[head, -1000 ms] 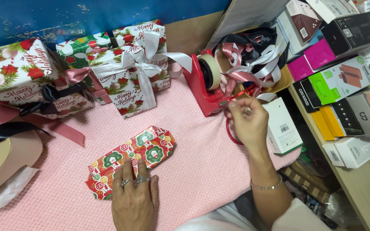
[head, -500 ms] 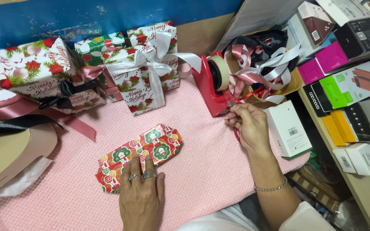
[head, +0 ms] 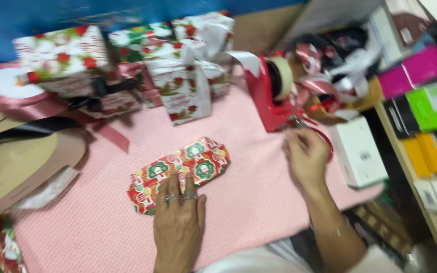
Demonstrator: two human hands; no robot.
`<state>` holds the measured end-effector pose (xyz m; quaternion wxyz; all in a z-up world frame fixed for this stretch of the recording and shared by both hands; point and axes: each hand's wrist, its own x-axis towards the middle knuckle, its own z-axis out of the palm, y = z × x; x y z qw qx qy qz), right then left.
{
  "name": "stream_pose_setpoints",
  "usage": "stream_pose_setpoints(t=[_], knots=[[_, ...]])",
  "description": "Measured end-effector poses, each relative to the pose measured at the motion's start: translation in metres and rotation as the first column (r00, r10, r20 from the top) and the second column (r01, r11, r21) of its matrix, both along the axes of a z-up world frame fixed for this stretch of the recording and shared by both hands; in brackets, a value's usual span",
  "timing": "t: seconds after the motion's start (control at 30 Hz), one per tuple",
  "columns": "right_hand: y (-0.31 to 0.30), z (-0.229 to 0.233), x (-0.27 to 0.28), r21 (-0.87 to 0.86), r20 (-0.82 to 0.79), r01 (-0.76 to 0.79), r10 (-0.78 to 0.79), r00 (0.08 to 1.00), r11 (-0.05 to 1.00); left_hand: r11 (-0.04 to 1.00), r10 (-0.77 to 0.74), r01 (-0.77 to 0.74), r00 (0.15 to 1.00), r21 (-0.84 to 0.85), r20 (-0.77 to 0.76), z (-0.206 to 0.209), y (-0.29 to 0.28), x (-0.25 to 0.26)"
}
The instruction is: The person ties a white satin ribbon into a bow on a small wrapped gift box, then sets it aside with other finished presents. They then take a white product box, place it on festive wrapping paper, fold the paper around it, and secure the folds with tape from a desk dispenser, pressing the paper edges closed.
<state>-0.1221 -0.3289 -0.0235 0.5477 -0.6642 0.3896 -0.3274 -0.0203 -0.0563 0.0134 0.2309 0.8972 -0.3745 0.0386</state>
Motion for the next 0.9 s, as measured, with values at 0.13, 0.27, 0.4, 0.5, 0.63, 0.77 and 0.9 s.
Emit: stream_pose_setpoints(t=[0.13,0.27,0.4,0.5,0.63,0.77,0.9], knots=[[0.021,0.029,-0.001,-0.059,-0.071,-0.326,0.322,0.944,0.943,1.0,-0.007,0.007,1.0,0.013,0.002,-0.002,0.003,0.0],[0.043,0.066,0.036,-0.326,-0.326,-0.782,0.713,0.621,0.532,0.999,-0.01,0.008,0.999,-0.041,-0.049,-0.007,0.008,-0.001],[0.074,0.084,0.102,-0.276,-0.592,-0.954,0.762,0.264,0.116,0.998,0.008,-0.011,0.999,-0.069,-0.036,-0.014,0.007,-0.002],[0.094,0.087,0.14,-0.087,-0.669,-0.992,0.731,0.13,0.096,0.998,0.027,-0.028,1.0,-0.056,-0.016,-0.014,0.008,-0.003],[0.106,0.087,0.157,-0.028,-0.679,-0.996,0.73,0.077,0.079,0.999,0.012,-0.014,0.999,-0.045,-0.032,-0.013,0.011,-0.002],[0.109,0.081,0.16,-0.014,-0.745,-0.997,0.664,0.064,0.08,0.999,0.001,-0.001,1.0,-0.053,-0.004,-0.01,0.013,0.0],[0.112,0.075,0.162,-0.05,-0.796,-0.996,0.599,0.085,0.074,0.998,-0.008,0.008,1.0,-0.057,-0.004,-0.01,0.014,0.0]])
